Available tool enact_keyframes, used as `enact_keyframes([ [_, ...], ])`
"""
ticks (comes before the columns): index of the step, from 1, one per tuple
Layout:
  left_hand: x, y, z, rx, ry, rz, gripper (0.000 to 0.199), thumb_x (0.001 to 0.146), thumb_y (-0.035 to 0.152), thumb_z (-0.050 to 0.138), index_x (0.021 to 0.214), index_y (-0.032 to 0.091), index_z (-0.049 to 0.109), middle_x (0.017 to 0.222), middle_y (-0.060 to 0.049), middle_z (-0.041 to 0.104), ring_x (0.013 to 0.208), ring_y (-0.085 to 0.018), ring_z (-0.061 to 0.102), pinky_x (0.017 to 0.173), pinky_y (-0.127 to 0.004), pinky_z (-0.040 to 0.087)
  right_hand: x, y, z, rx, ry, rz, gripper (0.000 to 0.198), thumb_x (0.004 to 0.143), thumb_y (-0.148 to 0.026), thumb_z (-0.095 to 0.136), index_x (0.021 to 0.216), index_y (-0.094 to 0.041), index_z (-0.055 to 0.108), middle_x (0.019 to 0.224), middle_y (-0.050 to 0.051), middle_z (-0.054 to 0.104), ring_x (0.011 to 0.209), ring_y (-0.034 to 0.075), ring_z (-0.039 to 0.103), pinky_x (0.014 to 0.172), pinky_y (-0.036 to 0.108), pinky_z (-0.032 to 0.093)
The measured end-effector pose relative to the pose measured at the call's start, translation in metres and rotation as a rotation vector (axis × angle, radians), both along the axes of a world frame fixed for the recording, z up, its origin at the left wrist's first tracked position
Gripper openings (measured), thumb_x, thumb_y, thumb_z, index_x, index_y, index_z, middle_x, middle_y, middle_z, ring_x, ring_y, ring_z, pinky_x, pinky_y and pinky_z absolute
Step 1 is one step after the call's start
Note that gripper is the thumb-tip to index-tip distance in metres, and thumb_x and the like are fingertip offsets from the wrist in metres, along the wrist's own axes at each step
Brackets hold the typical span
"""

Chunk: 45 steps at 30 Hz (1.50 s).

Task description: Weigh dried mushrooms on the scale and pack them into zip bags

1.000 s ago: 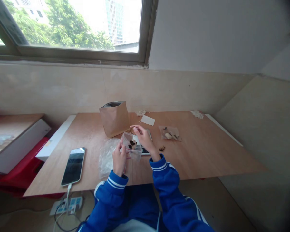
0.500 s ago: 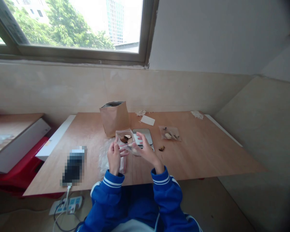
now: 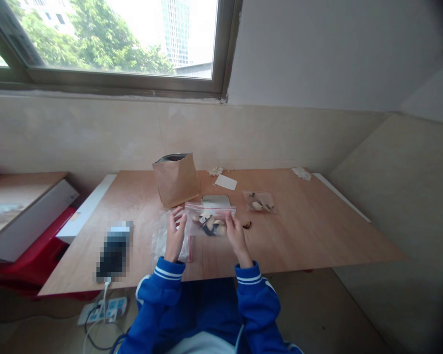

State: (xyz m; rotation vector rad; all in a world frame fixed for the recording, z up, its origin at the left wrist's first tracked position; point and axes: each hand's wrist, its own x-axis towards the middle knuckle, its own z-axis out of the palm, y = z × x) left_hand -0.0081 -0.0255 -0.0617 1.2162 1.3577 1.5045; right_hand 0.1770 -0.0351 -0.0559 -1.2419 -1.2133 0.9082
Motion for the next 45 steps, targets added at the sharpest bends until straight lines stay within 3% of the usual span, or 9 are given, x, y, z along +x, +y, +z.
enact_keyframes([
  [3,0.001,0.0,-0.006,-0.022,-0.05,-0.233,0.036,0.085,0.048,0.055,0.098,0.017,0.066,0.098,-0.006,0.068,0.094,-0.019,0.063,0.085,-0.03,0.048,0.002,0.0,-0.008,0.006,-0.063,0.047,0.063,0.09,-0.068,0.031,0.098,-0.02,0.07,0.096,0.01,0.073,0.095,0.026,0.067,0.086,0.037,0.052],
  [5,0.005,-0.001,-0.009,-0.025,-0.056,-0.28,0.037,0.084,0.049,0.056,0.089,0.015,0.068,0.085,-0.005,0.069,0.083,-0.018,0.063,0.078,-0.027,0.049,0.001,0.001,-0.017,0.015,-0.087,0.077,0.061,0.09,-0.067,0.031,0.1,-0.02,0.069,0.095,0.009,0.073,0.092,0.025,0.068,0.086,0.037,0.052],
  [11,0.013,0.002,-0.032,-0.081,-0.208,-0.094,0.042,0.076,0.052,0.064,0.088,0.012,0.07,0.078,-0.004,0.069,0.074,-0.016,0.061,0.068,-0.025,0.049,0.001,0.004,-0.052,0.017,-0.076,-0.223,0.057,0.091,-0.064,0.032,0.095,-0.018,0.065,0.073,0.009,0.072,0.07,0.025,0.069,0.073,0.036,0.053],
  [17,0.015,0.008,-0.057,-0.142,-0.241,-0.077,0.052,0.071,0.06,0.066,0.083,0.01,0.068,0.07,-0.003,0.065,0.066,-0.014,0.057,0.059,-0.023,0.046,0.003,0.004,-0.079,-0.01,-0.032,-0.281,0.046,0.089,-0.059,0.043,0.096,-0.018,0.062,0.068,0.006,0.068,0.066,0.023,0.067,0.067,0.034,0.053],
  [23,0.011,0.01,-0.072,-0.158,-0.239,-0.072,0.047,0.071,0.057,0.067,0.082,0.011,0.067,0.065,0.0,0.06,0.058,-0.01,0.05,0.054,-0.02,0.04,0.006,0.002,-0.085,0.042,-0.089,-0.379,0.041,0.089,-0.053,0.047,0.098,-0.016,0.062,0.076,0.007,0.069,0.071,0.021,0.066,0.067,0.032,0.052],
  [27,0.01,0.009,-0.078,-0.097,-0.234,-0.073,0.04,0.073,0.052,0.069,0.08,0.013,0.069,0.071,-0.001,0.064,0.065,-0.011,0.054,0.062,-0.021,0.043,0.006,-0.001,-0.087,0.101,-0.126,-0.432,0.039,0.089,-0.05,0.049,0.096,-0.015,0.064,0.075,0.006,0.069,0.069,0.019,0.064,0.067,0.03,0.051],
  [33,0.009,0.009,-0.08,-0.105,-0.295,-0.08,0.036,0.071,0.049,0.072,0.08,0.014,0.071,0.073,-0.001,0.067,0.069,-0.013,0.058,0.066,-0.023,0.045,0.006,-0.003,-0.088,0.178,-0.171,-0.494,0.035,0.089,-0.046,0.051,0.092,-0.015,0.067,0.079,0.007,0.07,0.067,0.018,0.062,0.067,0.029,0.049],
  [45,0.009,0.007,-0.085,-0.031,-0.217,-0.045,0.03,0.076,0.044,0.068,0.083,0.015,0.069,0.078,-0.002,0.066,0.076,-0.015,0.059,0.071,-0.025,0.046,0.008,0.0,-0.094,0.238,-0.185,-0.561,0.03,0.088,-0.041,0.055,0.087,-0.014,0.067,0.085,0.01,0.068,0.069,0.017,0.057,0.064,0.028,0.047],
])
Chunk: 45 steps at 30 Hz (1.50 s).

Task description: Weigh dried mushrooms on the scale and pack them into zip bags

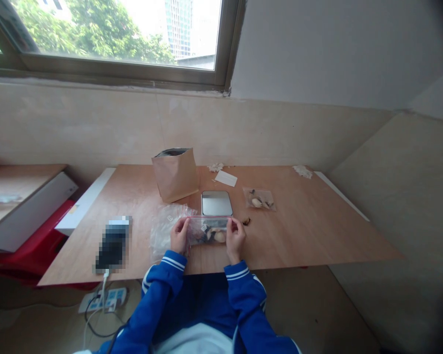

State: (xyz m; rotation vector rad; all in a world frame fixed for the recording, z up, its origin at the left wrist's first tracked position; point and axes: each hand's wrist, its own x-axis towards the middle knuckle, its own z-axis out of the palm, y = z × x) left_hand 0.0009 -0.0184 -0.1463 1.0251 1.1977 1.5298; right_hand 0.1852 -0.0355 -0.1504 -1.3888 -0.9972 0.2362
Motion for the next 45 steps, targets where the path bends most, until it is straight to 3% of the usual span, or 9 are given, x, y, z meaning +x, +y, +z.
enact_keyframes([
  [16,0.001,0.0,0.002,0.04,0.027,-0.06,0.026,0.075,0.04,0.07,0.083,0.016,0.071,0.08,-0.003,0.069,0.078,-0.016,0.061,0.072,-0.026,0.047,0.0,0.001,0.001,-0.072,0.118,0.117,0.035,0.083,-0.049,0.058,0.087,-0.015,0.067,0.083,0.007,0.068,0.072,0.018,0.059,0.065,0.028,0.048],
  [28,0.005,0.001,0.001,0.02,0.041,-0.063,0.031,0.075,0.046,0.068,0.076,0.015,0.063,0.066,0.001,0.059,0.061,-0.011,0.052,0.058,-0.022,0.041,-0.001,0.001,0.0,-0.078,0.163,0.085,0.035,0.082,-0.048,0.06,0.085,-0.014,0.067,0.083,0.009,0.07,0.073,0.019,0.061,0.068,0.03,0.05],
  [35,0.003,0.004,0.0,0.006,0.036,-0.108,0.034,0.072,0.048,0.07,0.077,0.015,0.064,0.071,-0.001,0.062,0.067,-0.012,0.056,0.063,-0.023,0.044,0.001,0.001,-0.003,-0.076,0.204,0.068,0.036,0.081,-0.048,0.061,0.086,-0.013,0.067,0.085,0.009,0.069,0.075,0.019,0.061,0.068,0.03,0.048],
  [45,0.001,-0.001,0.0,-0.019,0.075,-0.164,0.031,0.074,0.044,0.071,0.082,0.014,0.068,0.07,0.0,0.062,0.061,-0.011,0.053,0.058,-0.022,0.042,0.002,-0.002,0.012,-0.083,0.032,0.168,0.033,0.084,-0.047,0.058,0.081,-0.015,0.065,0.084,0.005,0.062,0.08,0.018,0.056,0.075,0.03,0.045],
])
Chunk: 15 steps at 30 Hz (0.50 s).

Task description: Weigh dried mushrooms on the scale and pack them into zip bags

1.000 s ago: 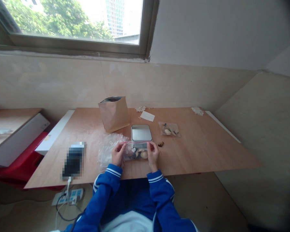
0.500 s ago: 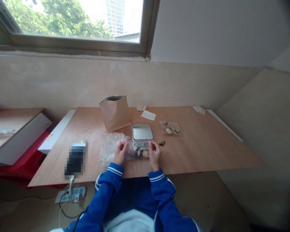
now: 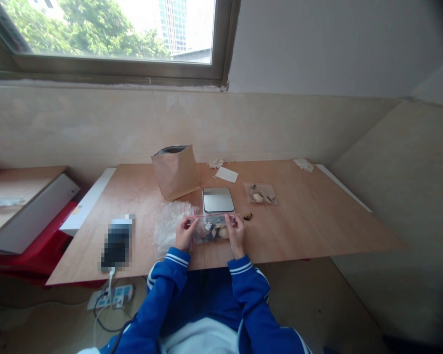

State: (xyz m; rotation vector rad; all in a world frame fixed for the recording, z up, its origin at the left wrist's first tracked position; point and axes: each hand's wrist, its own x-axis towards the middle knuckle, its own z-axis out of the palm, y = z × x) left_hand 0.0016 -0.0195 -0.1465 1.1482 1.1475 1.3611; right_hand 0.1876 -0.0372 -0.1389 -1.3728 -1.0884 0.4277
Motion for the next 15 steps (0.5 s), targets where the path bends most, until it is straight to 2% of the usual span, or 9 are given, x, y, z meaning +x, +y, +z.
enact_keyframes([
  [10,0.002,-0.004,0.007,0.003,0.032,0.063,0.031,0.073,0.043,0.071,0.084,0.014,0.068,0.066,0.002,0.06,0.053,-0.009,0.05,0.049,-0.02,0.037,-0.004,-0.003,0.008,0.01,-0.017,0.015,0.031,0.085,-0.044,0.058,0.079,-0.015,0.065,0.081,0.004,0.06,0.074,0.016,0.054,0.07,0.029,0.045],
  [15,0.002,-0.007,0.011,0.052,0.078,0.097,0.027,0.073,0.041,0.072,0.084,0.017,0.071,0.077,-0.002,0.067,0.062,-0.012,0.056,0.055,-0.023,0.042,-0.003,-0.01,0.011,0.003,-0.044,0.013,0.031,0.087,-0.044,0.054,0.085,-0.016,0.066,0.085,0.006,0.063,0.08,0.019,0.057,0.074,0.032,0.047],
])
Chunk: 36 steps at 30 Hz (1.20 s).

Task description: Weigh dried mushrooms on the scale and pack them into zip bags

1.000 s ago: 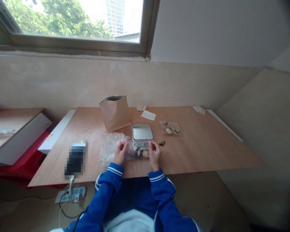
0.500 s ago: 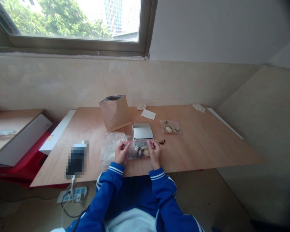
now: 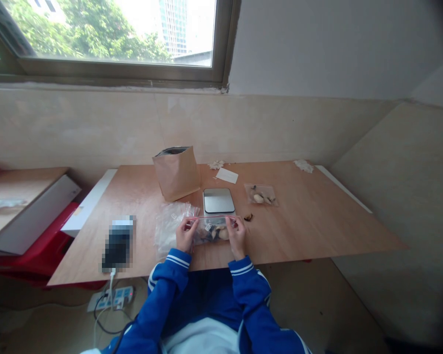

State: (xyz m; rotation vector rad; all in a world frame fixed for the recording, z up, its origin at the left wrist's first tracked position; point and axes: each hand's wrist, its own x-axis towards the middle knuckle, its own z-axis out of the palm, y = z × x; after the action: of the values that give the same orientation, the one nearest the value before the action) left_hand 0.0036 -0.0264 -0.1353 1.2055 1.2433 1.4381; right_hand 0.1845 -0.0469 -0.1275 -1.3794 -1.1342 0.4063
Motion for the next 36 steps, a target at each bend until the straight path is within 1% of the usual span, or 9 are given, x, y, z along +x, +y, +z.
enact_keyframes([
  [3,-0.001,-0.004,0.007,0.097,0.081,-0.022,0.021,0.076,0.039,0.07,0.082,0.019,0.073,0.082,-0.004,0.069,0.071,-0.015,0.06,0.061,-0.025,0.044,0.002,-0.008,0.018,0.059,-0.173,-0.055,0.032,0.088,-0.04,0.052,0.109,-0.018,0.063,0.107,0.011,0.064,0.102,0.024,0.057,0.09,0.041,0.043],
  [5,-0.002,-0.006,0.015,0.174,0.139,-0.057,0.018,0.077,0.037,0.069,0.079,0.02,0.073,0.082,-0.005,0.069,0.075,-0.017,0.06,0.063,-0.026,0.044,0.002,-0.013,0.038,0.079,-0.35,-0.02,0.036,0.088,-0.035,0.053,0.12,-0.021,0.058,0.12,0.011,0.061,0.114,0.026,0.053,0.099,0.045,0.035],
  [7,-0.002,-0.008,0.024,0.236,0.181,-0.097,0.016,0.078,0.036,0.069,0.079,0.021,0.074,0.08,-0.005,0.069,0.075,-0.017,0.06,0.063,-0.027,0.044,-0.001,-0.014,0.058,0.048,-0.525,0.143,0.029,0.088,-0.031,0.055,0.115,-0.025,0.062,0.117,0.008,0.064,0.115,0.026,0.054,0.101,0.044,0.03],
  [9,-0.001,-0.01,0.032,0.266,0.207,-0.141,0.015,0.079,0.035,0.068,0.08,0.021,0.074,0.079,-0.006,0.069,0.074,-0.018,0.059,0.063,-0.028,0.043,-0.005,-0.013,0.073,-0.003,-0.644,0.331,0.017,0.088,-0.028,0.057,0.1,-0.027,0.067,0.104,0.004,0.07,0.105,0.023,0.06,0.098,0.041,0.03],
  [11,-0.001,-0.012,0.038,0.269,0.211,-0.173,0.016,0.079,0.035,0.068,0.081,0.021,0.074,0.079,-0.006,0.069,0.073,-0.018,0.058,0.063,-0.029,0.043,-0.009,-0.011,0.081,-0.028,-0.693,0.426,0.011,0.089,-0.027,0.057,0.09,-0.025,0.067,0.091,0.002,0.072,0.093,0.021,0.064,0.093,0.037,0.031],
  [19,-0.002,-0.019,0.048,0.282,0.233,-0.203,0.014,0.08,0.034,0.067,0.08,0.022,0.073,0.078,-0.004,0.068,0.072,-0.018,0.057,0.065,-0.029,0.041,-0.015,-0.002,0.081,0.073,-0.776,0.489,0.023,0.094,-0.019,0.051,0.077,-0.023,0.065,0.074,0.0,0.071,0.072,0.018,0.062,0.087,0.035,0.029],
  [25,0.005,-0.022,0.051,0.32,0.298,-0.193,0.015,0.083,0.034,0.063,0.083,0.023,0.073,0.075,-0.004,0.065,0.069,-0.018,0.055,0.067,-0.03,0.043,-0.012,-0.001,0.083,0.004,-0.862,0.451,0.028,0.089,-0.009,0.048,0.074,-0.022,0.067,0.074,0.003,0.071,0.078,0.019,0.061,0.087,0.035,0.031],
  [32,-0.001,-0.024,0.058,0.346,0.273,-0.207,0.013,0.083,0.031,0.063,0.083,0.023,0.073,0.08,-0.005,0.068,0.076,-0.02,0.058,0.068,-0.03,0.043,0.0,-0.005,0.079,-0.028,-0.768,0.503,0.02,0.094,-0.032,0.054,0.082,-0.024,0.068,0.08,0.0,0.073,0.077,0.019,0.063,0.089,0.036,0.031],
  [36,0.0,-0.024,0.058,0.358,0.287,-0.208,0.01,0.082,0.029,0.065,0.081,0.021,0.071,0.079,-0.005,0.067,0.075,-0.019,0.059,0.068,-0.03,0.044,0.002,-0.006,0.073,-0.018,-0.765,0.491,0.024,0.095,-0.027,0.05,0.08,-0.023,0.068,0.078,0.001,0.073,0.072,0.018,0.062,0.086,0.035,0.033],
])
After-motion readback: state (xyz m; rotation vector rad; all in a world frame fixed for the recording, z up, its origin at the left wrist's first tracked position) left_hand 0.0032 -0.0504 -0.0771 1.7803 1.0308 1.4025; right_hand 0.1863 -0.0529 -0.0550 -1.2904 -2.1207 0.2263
